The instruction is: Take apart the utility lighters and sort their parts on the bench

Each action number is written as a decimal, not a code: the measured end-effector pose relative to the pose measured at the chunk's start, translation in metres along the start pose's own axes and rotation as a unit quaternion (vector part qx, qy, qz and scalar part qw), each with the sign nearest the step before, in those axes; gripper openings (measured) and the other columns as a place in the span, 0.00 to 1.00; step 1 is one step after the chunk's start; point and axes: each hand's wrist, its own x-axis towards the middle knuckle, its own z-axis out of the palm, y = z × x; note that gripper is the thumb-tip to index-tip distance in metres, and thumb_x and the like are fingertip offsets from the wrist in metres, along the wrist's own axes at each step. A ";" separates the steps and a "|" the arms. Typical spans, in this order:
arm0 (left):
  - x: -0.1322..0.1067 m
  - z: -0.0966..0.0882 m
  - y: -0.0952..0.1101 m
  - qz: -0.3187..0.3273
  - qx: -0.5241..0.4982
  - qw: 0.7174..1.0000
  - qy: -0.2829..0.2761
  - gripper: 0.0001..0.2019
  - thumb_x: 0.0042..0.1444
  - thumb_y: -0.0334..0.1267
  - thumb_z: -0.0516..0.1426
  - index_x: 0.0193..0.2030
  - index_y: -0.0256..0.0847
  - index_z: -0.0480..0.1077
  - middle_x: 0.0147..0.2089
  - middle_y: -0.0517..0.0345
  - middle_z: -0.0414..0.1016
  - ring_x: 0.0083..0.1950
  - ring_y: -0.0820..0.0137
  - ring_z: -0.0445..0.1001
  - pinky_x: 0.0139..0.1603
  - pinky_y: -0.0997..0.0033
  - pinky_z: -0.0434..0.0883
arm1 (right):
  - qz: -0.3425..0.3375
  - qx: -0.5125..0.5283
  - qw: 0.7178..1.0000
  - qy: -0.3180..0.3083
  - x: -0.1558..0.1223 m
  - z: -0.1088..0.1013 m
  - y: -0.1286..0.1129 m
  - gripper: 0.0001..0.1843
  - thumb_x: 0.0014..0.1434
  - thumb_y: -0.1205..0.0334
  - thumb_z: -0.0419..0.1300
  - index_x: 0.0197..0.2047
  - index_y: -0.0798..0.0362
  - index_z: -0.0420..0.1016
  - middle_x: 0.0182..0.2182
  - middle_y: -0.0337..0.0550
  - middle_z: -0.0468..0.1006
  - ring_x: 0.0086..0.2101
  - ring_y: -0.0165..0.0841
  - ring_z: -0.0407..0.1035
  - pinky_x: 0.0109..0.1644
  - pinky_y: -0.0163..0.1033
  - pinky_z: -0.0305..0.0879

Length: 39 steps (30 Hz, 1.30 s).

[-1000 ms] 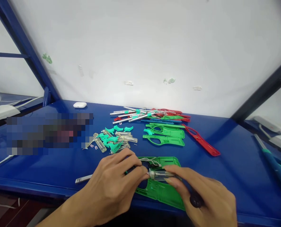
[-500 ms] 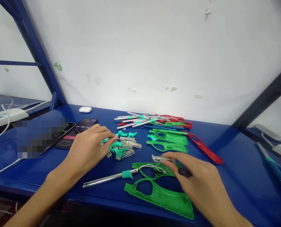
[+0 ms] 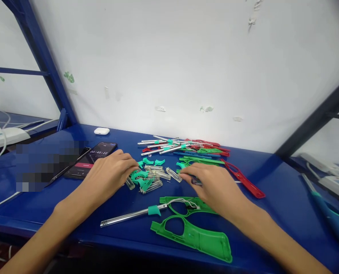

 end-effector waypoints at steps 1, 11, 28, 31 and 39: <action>0.000 -0.001 0.001 -0.001 -0.003 1.000 0.005 0.18 0.75 0.41 0.49 0.43 0.42 0.81 0.44 0.49 0.83 0.45 0.56 0.75 0.37 0.61 0.70 | -0.009 0.010 1.000 -0.004 -0.012 -0.007 0.001 0.07 0.72 0.63 0.64 0.46 0.47 0.86 0.41 0.40 0.87 0.40 0.38 0.82 0.41 0.38 0.75; -0.026 -0.012 0.067 0.049 -0.069 0.994 -0.068 0.08 0.73 0.48 0.58 0.52 0.54 0.76 0.54 0.60 0.81 0.53 0.58 0.78 0.49 0.55 0.74 | 0.058 -0.013 0.998 0.024 -0.101 0.003 0.008 0.22 0.77 0.39 0.50 0.56 0.38 0.82 0.58 0.37 0.82 0.35 0.40 0.85 0.39 0.47 0.85; -0.026 0.001 0.086 0.082 -0.043 0.987 -0.135 0.10 0.75 0.35 0.51 0.54 0.46 0.73 0.55 0.54 0.79 0.56 0.55 0.78 0.54 0.50 0.74 | 0.020 0.078 0.996 0.029 -0.097 0.019 0.013 0.21 0.78 0.42 0.53 0.54 0.42 0.84 0.53 0.38 0.85 0.47 0.40 0.84 0.51 0.43 0.83; -0.025 0.003 0.087 0.097 -0.029 0.986 -0.129 0.10 0.75 0.34 0.51 0.52 0.44 0.73 0.52 0.53 0.79 0.52 0.55 0.79 0.50 0.52 0.74 | 0.040 0.109 0.992 0.039 -0.099 0.021 0.010 0.20 0.77 0.43 0.54 0.52 0.41 0.85 0.53 0.38 0.86 0.47 0.39 0.84 0.53 0.41 0.81; -0.012 -0.002 0.092 0.171 0.034 0.977 -0.123 0.10 0.69 0.26 0.53 0.43 0.41 0.74 0.43 0.51 0.79 0.43 0.56 0.79 0.37 0.59 0.74 | 0.059 0.162 0.984 0.050 -0.101 0.026 0.011 0.19 0.77 0.44 0.55 0.49 0.41 0.85 0.50 0.37 0.86 0.45 0.37 0.84 0.53 0.38 0.80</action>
